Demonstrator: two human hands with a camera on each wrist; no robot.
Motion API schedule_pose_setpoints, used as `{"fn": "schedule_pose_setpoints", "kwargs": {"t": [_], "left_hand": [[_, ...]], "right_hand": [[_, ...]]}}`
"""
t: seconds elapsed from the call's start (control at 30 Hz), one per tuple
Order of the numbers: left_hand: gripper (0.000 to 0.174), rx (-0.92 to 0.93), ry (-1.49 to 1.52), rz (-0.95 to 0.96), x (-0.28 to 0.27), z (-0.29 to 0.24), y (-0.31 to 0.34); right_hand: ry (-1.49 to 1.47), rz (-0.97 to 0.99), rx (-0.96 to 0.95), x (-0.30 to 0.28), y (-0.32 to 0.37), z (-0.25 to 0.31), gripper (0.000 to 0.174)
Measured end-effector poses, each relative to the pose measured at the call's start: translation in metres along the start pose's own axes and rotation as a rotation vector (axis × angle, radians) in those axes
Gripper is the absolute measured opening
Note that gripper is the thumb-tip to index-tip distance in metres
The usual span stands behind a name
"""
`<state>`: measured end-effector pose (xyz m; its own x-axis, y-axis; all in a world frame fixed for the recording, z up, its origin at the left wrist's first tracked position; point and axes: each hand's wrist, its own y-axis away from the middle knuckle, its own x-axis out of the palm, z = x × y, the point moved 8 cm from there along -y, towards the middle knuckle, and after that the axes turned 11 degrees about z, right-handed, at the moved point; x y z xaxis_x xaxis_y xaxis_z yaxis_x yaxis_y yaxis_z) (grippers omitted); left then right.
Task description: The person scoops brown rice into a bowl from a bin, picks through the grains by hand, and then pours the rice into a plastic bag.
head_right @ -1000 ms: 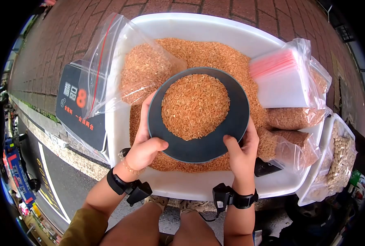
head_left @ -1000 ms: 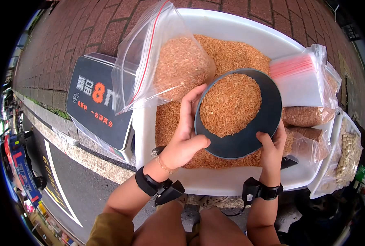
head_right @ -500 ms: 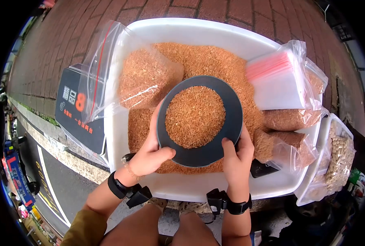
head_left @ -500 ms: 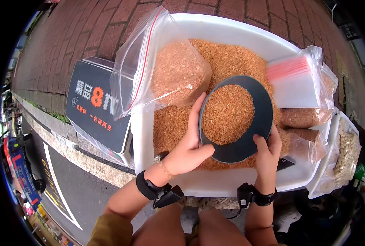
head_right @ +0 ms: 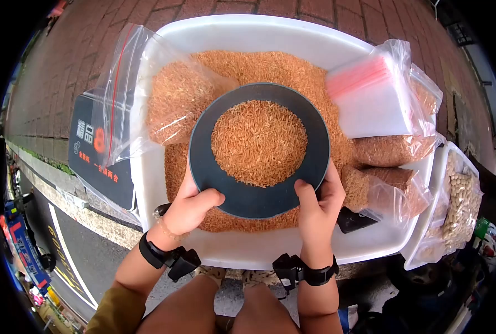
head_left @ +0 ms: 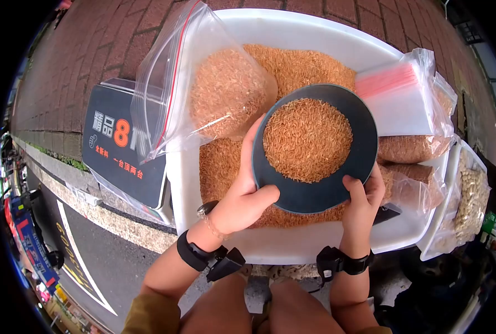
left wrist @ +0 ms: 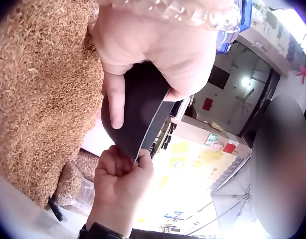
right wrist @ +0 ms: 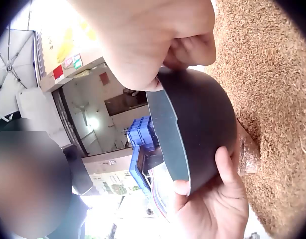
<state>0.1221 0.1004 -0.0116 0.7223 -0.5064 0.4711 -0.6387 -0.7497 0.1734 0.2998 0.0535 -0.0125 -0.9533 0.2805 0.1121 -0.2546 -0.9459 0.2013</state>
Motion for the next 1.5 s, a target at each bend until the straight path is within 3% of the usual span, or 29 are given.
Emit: {"fn": "schedule_pose_setpoints", "kwargs": {"t": [0.47, 0.97, 1.13, 1.23, 1.47, 1.5], "left_hand": [[0.091, -0.047, 0.06, -0.032, -0.007, 0.013, 0.008], [0.096, 0.187, 0.028, 0.048, 0.008, -0.017, 0.003], [0.095, 0.099, 0.13, 0.035, 0.007, -0.012, 0.003], [0.094, 0.05, 0.17, 0.054, 0.008, -0.01, 0.002], [0.094, -0.053, 0.077, 0.045, -0.001, 0.011, 0.01], [0.095, -0.063, 0.064, 0.056, -0.002, 0.014, 0.011]], "right_hand": [[-0.147, 0.033, -0.03, 0.003, -0.002, 0.006, 0.048], [-0.165, -0.054, 0.136, -0.003, 0.001, -0.006, 0.047], [-0.211, -0.022, 0.045, -0.005, -0.002, -0.005, 0.054], [-0.209, 0.003, -0.047, -0.003, -0.001, 0.001, 0.047], [-0.102, 0.059, -0.142, -0.001, 0.002, 0.013, 0.048], [-0.115, 0.073, -0.154, 0.0, 0.002, 0.014, 0.055]]}}
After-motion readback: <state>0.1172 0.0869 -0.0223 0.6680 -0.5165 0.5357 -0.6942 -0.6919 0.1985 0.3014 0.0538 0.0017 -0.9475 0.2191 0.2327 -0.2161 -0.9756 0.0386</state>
